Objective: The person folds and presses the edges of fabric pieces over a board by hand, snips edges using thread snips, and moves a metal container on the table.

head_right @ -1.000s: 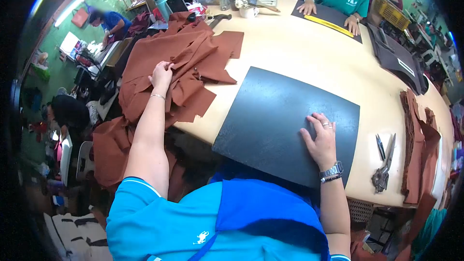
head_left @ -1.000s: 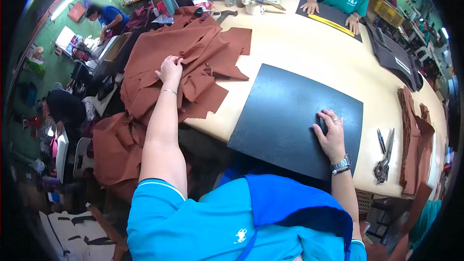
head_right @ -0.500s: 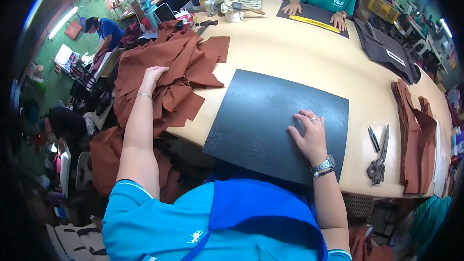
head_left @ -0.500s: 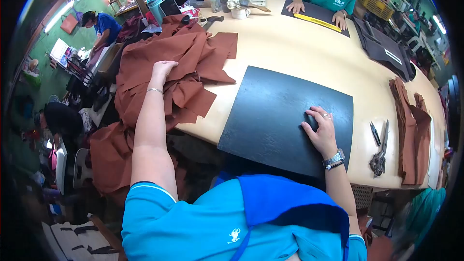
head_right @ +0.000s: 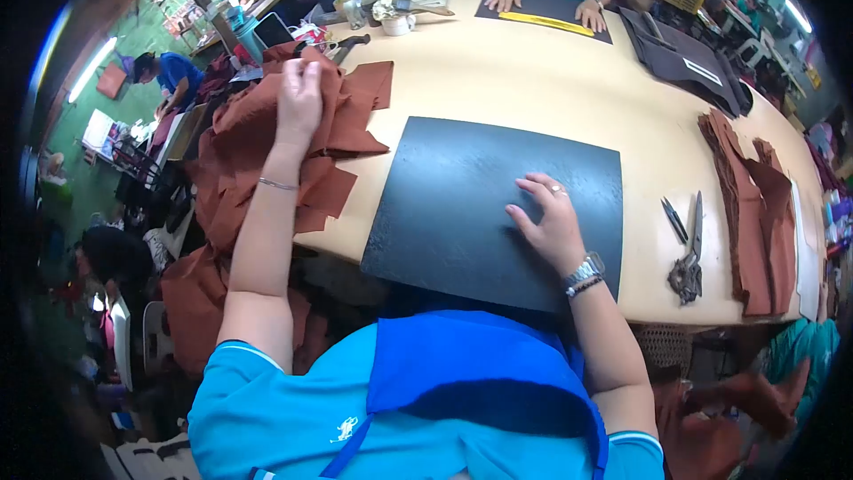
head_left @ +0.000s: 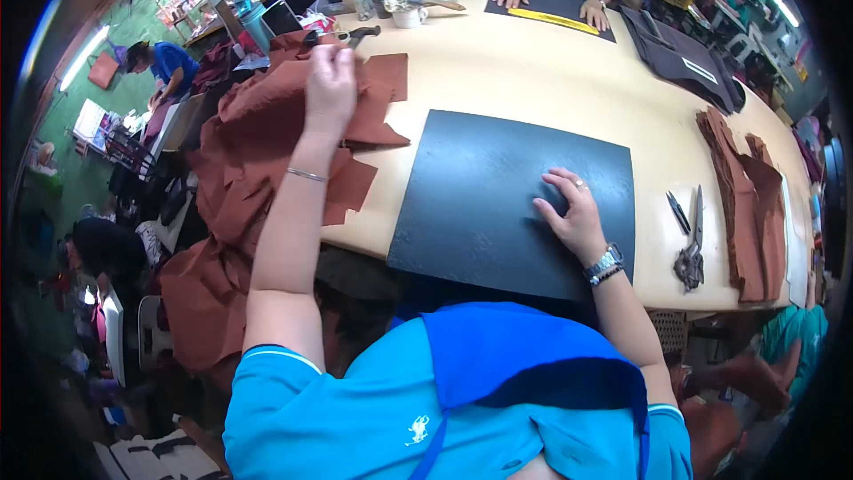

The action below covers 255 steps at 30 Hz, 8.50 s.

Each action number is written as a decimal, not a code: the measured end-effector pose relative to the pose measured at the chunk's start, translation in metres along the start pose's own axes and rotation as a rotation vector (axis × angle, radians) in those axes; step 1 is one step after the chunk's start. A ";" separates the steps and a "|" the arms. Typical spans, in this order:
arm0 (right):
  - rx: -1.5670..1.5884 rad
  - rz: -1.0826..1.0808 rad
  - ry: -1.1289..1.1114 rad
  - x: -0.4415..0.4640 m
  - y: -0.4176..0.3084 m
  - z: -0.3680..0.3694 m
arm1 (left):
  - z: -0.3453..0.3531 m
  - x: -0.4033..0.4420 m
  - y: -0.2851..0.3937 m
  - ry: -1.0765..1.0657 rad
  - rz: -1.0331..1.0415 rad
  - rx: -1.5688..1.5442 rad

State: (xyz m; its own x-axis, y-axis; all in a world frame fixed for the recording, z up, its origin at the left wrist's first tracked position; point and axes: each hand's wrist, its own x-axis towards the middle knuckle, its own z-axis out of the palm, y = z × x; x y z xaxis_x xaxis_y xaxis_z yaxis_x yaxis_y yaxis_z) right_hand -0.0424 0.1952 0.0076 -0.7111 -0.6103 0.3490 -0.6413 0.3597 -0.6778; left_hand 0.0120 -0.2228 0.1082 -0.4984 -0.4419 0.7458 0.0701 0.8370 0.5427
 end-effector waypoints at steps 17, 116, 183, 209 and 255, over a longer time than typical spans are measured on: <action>1.300 0.684 -0.015 -0.009 -0.014 0.002 | 0.040 -0.157 0.104 -0.629 0.356 0.133; 1.294 0.868 -0.420 -0.020 -0.032 0.007 | 0.038 -0.204 0.093 -0.478 -0.596 -0.901; 1.644 0.981 0.066 -0.017 0.038 -0.042 | 0.165 -0.166 0.139 -0.648 0.235 -0.208; 1.681 0.907 0.219 -0.006 0.039 -0.023 | 0.164 -0.165 0.136 -0.618 0.240 -0.177; 0.047 0.304 0.894 -0.122 0.092 -0.139 | 0.110 -0.161 0.130 -0.929 0.436 0.003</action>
State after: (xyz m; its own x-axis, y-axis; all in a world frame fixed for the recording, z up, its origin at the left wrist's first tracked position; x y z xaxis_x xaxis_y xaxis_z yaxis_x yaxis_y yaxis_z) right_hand -0.0550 0.4005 -0.0078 -0.8157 0.2795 0.5065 -0.3937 0.3732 -0.8400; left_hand 0.0060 -0.0075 0.0156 -0.9025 0.3245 0.2833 0.4038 0.8663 0.2942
